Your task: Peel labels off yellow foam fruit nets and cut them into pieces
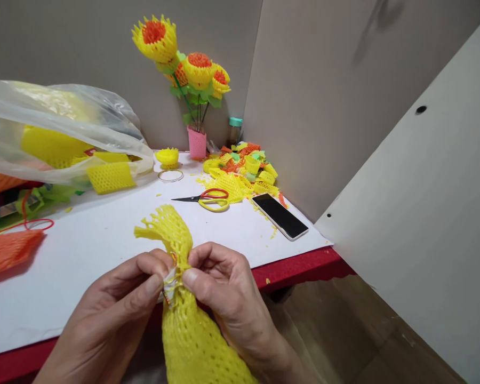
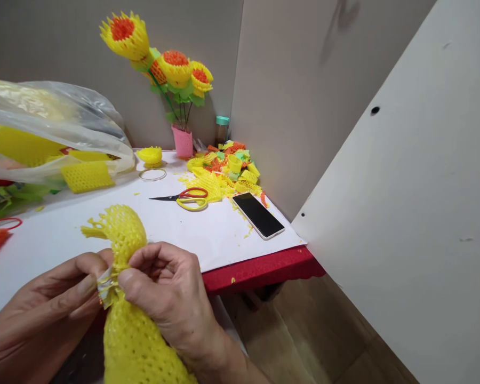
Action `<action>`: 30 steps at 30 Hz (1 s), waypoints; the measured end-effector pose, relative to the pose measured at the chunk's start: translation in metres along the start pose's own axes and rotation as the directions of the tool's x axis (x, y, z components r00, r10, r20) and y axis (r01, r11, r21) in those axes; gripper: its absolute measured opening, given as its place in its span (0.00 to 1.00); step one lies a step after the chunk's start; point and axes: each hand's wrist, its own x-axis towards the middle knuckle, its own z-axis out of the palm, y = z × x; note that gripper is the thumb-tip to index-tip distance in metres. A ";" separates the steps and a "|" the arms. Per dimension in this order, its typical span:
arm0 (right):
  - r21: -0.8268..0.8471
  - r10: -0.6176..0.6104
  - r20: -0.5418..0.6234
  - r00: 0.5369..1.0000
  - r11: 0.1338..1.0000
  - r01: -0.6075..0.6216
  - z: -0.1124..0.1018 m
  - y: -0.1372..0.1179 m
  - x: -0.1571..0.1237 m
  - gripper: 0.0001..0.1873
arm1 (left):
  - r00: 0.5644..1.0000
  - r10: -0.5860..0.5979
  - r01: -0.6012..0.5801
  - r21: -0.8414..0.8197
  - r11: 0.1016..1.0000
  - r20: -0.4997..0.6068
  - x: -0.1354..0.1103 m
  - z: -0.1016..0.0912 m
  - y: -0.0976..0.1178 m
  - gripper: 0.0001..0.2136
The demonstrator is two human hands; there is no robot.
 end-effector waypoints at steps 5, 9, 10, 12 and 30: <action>0.050 -0.005 -0.003 1.000 0.999 0.006 -0.003 0.005 0.001 0.13 | 0.999 0.019 -0.018 0.008 1.000 -0.049 0.001 0.008 -0.001 0.12; 0.125 0.007 -0.040 0.999 0.992 -0.001 -0.005 0.008 0.001 0.15 | 0.993 0.031 -0.034 -0.028 0.999 -0.111 -0.001 0.012 -0.001 0.14; 0.126 -0.006 -0.043 0.999 0.992 0.011 -0.006 0.009 0.000 0.15 | 0.991 0.050 -0.054 -0.027 0.998 -0.123 -0.002 0.012 0.000 0.14; 0.095 -0.037 -0.030 0.999 0.995 0.039 -0.006 0.008 -0.001 0.13 | 0.986 0.083 -0.086 -0.011 0.996 -0.142 -0.005 0.013 -0.001 0.14; -0.466 -0.219 0.028 0.975 0.860 0.207 -0.006 -0.010 -0.007 0.16 | 0.930 0.254 -0.211 0.178 0.961 -0.267 -0.007 0.004 -0.003 0.10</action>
